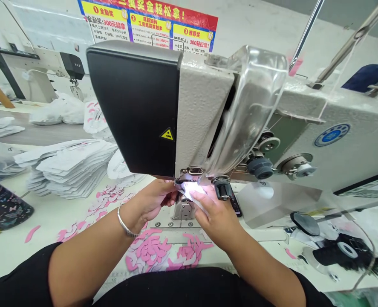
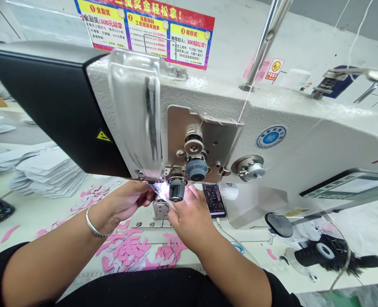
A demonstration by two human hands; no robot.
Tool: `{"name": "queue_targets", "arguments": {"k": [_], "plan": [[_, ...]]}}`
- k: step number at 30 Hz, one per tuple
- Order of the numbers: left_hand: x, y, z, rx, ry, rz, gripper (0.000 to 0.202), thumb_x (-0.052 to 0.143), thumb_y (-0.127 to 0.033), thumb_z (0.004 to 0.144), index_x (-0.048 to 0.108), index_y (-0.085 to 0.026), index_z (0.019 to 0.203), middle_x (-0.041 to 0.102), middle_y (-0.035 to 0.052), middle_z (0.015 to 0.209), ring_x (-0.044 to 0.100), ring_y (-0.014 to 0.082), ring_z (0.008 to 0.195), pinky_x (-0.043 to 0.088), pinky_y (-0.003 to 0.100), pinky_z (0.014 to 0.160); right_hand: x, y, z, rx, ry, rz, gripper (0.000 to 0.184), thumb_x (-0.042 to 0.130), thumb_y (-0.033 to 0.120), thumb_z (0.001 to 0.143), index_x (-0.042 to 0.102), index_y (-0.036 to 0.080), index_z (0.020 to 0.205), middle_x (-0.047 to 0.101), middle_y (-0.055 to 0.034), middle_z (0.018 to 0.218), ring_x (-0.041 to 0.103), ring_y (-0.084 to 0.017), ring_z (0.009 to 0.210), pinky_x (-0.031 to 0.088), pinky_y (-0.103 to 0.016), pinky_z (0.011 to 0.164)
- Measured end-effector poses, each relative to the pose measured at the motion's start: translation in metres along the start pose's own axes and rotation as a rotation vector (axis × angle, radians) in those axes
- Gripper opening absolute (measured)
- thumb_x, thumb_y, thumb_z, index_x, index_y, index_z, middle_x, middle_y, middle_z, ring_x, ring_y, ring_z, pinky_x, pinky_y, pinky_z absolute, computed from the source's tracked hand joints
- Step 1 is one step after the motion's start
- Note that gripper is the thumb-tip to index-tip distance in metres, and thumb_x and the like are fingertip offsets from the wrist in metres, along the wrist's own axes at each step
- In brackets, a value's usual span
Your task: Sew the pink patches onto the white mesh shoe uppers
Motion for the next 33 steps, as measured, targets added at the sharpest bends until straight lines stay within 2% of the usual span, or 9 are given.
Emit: {"name": "queue_targets", "arguments": {"k": [6,11,15,17,19,22,24,29,33], "plan": [[-0.002,0.005,0.0,0.031,-0.015,-0.065,0.037,0.081,-0.041,0.071,0.058,-0.015,0.061,0.05,-0.0002,0.052,0.042,0.0085,0.047,0.03,0.021,0.045,-0.002,-0.006,-0.001,0.024,-0.08,-0.045,0.049,0.052,0.008,0.084,0.066,0.031,0.125,0.06,-0.009,0.121,0.054,-0.03,0.112,0.047,-0.048,0.096],[0.008,0.012,-0.03,0.082,-0.069,-0.115,0.016,0.073,-0.032,0.08,0.063,-0.019,0.084,0.051,-0.0033,0.059,0.043,0.0089,0.052,0.034,0.019,0.049,-0.006,-0.006,0.001,-0.053,-0.159,0.006,0.046,0.046,0.003,0.086,0.071,0.029,0.114,0.068,-0.0066,0.106,0.06,-0.025,0.102,0.048,-0.042,0.088],[0.02,0.034,-0.064,-0.018,0.127,-0.078,0.021,0.075,-0.032,0.079,0.066,-0.017,0.091,0.059,0.0013,0.062,0.052,0.0134,0.059,0.044,0.024,0.057,-0.012,0.003,-0.008,-0.182,-0.25,0.081,0.03,0.05,0.007,0.091,0.072,0.026,0.098,0.071,-0.0034,0.109,0.064,-0.021,0.103,0.046,-0.038,0.088],[0.016,0.041,-0.072,-0.054,0.175,-0.145,0.027,0.075,-0.037,0.081,0.068,-0.016,0.096,0.067,0.0073,0.081,0.059,0.0177,0.073,0.05,0.027,0.068,-0.018,0.009,-0.015,-0.255,-0.311,0.133,0.025,0.053,0.007,0.092,0.069,0.025,0.096,0.072,-0.0027,0.107,0.064,-0.019,0.103,0.045,-0.038,0.09],[0.002,0.042,-0.069,-0.07,0.106,-0.286,0.034,0.068,-0.046,0.086,0.067,-0.017,0.105,0.068,0.01,0.098,0.063,0.0209,0.087,0.053,0.03,0.076,-0.022,0.013,-0.02,-0.301,-0.338,0.183,0.022,0.055,0.005,0.091,0.067,0.024,0.094,0.071,-0.0031,0.105,0.064,-0.019,0.104,0.045,-0.039,0.091],[-0.02,0.04,-0.053,-0.092,-0.051,-0.489,0.04,0.06,-0.051,0.091,0.068,-0.014,0.104,0.066,0.0124,0.103,0.064,0.0216,0.091,0.057,0.031,0.079,-0.025,0.016,-0.027,-0.341,-0.306,0.216,0.023,0.056,0.004,0.09,0.066,0.024,0.095,0.07,-0.0045,0.106,0.062,-0.02,0.109,0.045,-0.042,0.094],[-0.029,0.037,-0.043,-0.086,-0.122,-0.552,0.037,0.064,-0.046,0.09,0.068,-0.011,0.101,0.066,0.0124,0.098,0.065,0.0191,0.084,0.058,0.029,0.076,-0.026,0.015,-0.032,-0.363,-0.298,0.22,0.023,0.057,0.003,0.089,0.066,0.023,0.096,0.069,-0.0053,0.107,0.062,-0.021,0.11,0.046,-0.043,0.094],[-0.034,0.029,-0.031,-0.027,-0.174,-0.52,0.008,0.072,-0.015,0.082,0.067,-0.012,0.086,0.062,0.0051,0.077,0.06,0.0115,0.063,0.056,0.02,0.059,-0.028,0.011,-0.044,-0.398,-0.255,0.233,0.025,0.058,0.002,0.087,0.065,0.022,0.099,0.069,-0.0065,0.109,0.062,-0.021,0.11,0.046,-0.045,0.097],[-0.033,0.02,-0.031,-0.014,-0.164,-0.543,0.004,0.067,-0.017,0.08,0.063,-0.015,0.078,0.062,0.0055,0.073,0.064,0.0172,0.068,0.059,0.027,0.064,-0.027,0.008,-0.049,-0.411,-0.233,0.243,0.026,0.059,0.0,0.085,0.063,0.022,0.099,0.069,-0.0062,0.11,0.062,-0.021,0.112,0.045,-0.046,0.099]]}}
Point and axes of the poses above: each hand's wrist, its own z-axis towards the middle knuckle, its own x-axis out of the palm, y = z × x, the point moved 7 cm from there along z, towards the middle knuckle
